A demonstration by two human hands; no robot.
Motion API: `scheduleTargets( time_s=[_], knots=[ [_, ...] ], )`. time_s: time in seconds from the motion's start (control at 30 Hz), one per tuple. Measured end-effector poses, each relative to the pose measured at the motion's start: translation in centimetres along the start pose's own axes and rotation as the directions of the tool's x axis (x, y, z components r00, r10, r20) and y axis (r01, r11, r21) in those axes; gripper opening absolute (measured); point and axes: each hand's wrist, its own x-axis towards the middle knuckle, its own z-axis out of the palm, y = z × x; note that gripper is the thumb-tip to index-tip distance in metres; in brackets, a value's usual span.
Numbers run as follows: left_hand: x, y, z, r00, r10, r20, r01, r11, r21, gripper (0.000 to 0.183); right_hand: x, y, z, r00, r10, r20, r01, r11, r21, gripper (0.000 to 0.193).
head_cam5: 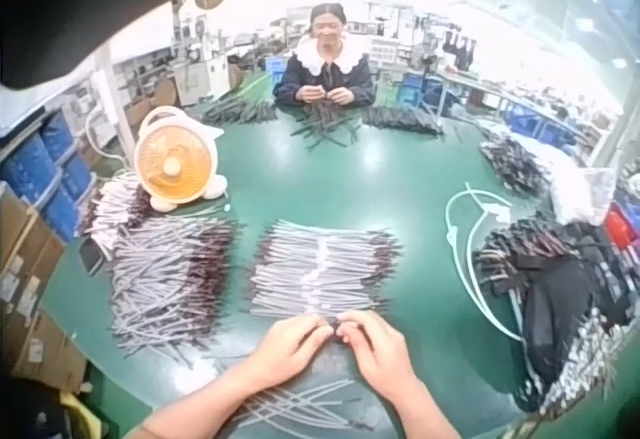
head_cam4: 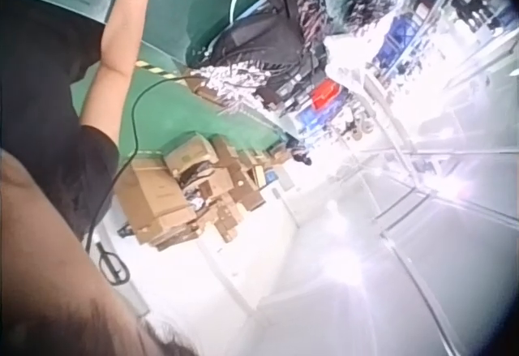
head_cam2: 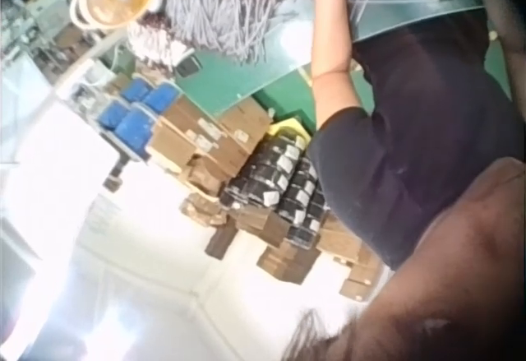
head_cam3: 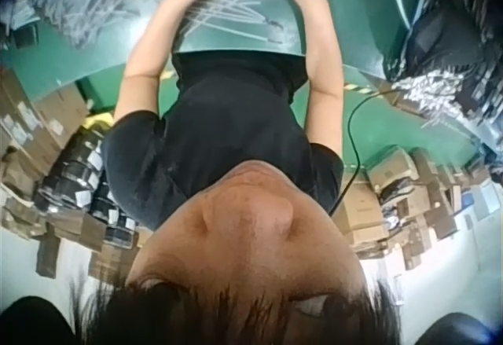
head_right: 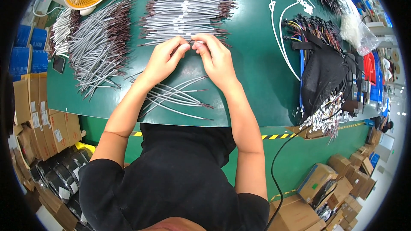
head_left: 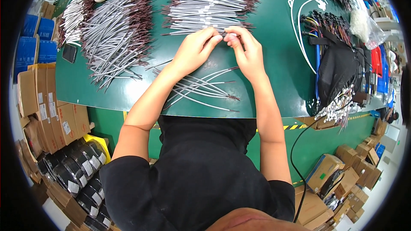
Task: Sorting and bundling electrical wires at a fabrication workbench.
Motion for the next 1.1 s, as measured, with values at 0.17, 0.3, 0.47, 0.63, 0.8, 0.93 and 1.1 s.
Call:
scheduleTargets(
  time_s=[0.17, 0.3, 0.47, 0.63, 0.8, 0.93, 1.1],
  knots=[
    [0.2, 0.1, -0.4, 0.997, -0.031, 0.074, 0.028, 0.999, 0.044, 0.013, 0.1, 0.4, -0.2, 1.0, 0.014, -0.013, -0.015, 0.999, -0.038, 0.017],
    [-0.1, -0.5, 0.2, 0.996, 0.044, 0.077, -0.049, 0.997, 0.057, 0.013, -0.2, 0.9, -0.1, 0.998, -0.022, 0.06, 0.024, 0.999, -0.036, 0.014],
    [0.0, -0.1, -0.2, 0.992, 0.094, 0.08, -0.108, 0.977, 0.182, 0.014, 0.0, 1.5, 0.0, 0.991, -0.109, -0.082, 0.079, 0.948, -0.308, 0.005],
    [0.4, -0.2, -1.3, 0.989, 0.143, 0.026, -0.142, 0.914, 0.38, 0.013, 0.5, 1.8, -1.7, 0.948, -0.063, -0.312, -0.069, 0.916, -0.396, 0.01],
    [1.3, -2.0, -2.9, 0.939, 0.303, -0.163, -0.132, 0.754, 0.644, 0.014, 0.8, 2.2, -3.1, 0.895, 0.083, -0.438, -0.227, 0.93, -0.288, 0.016],
    [1.8, -3.2, -3.4, 0.918, 0.357, -0.173, -0.155, 0.724, 0.672, 0.014, 0.8, 2.8, -2.5, 0.911, 0.158, -0.38, -0.271, 0.926, -0.265, 0.016],
    [1.6, -3.4, -3.0, 0.956, 0.263, -0.128, -0.11, 0.731, 0.674, 0.013, 0.7, 3.1, -1.9, 0.937, 0.137, -0.323, -0.245, 0.915, -0.322, 0.016]
  ],
)
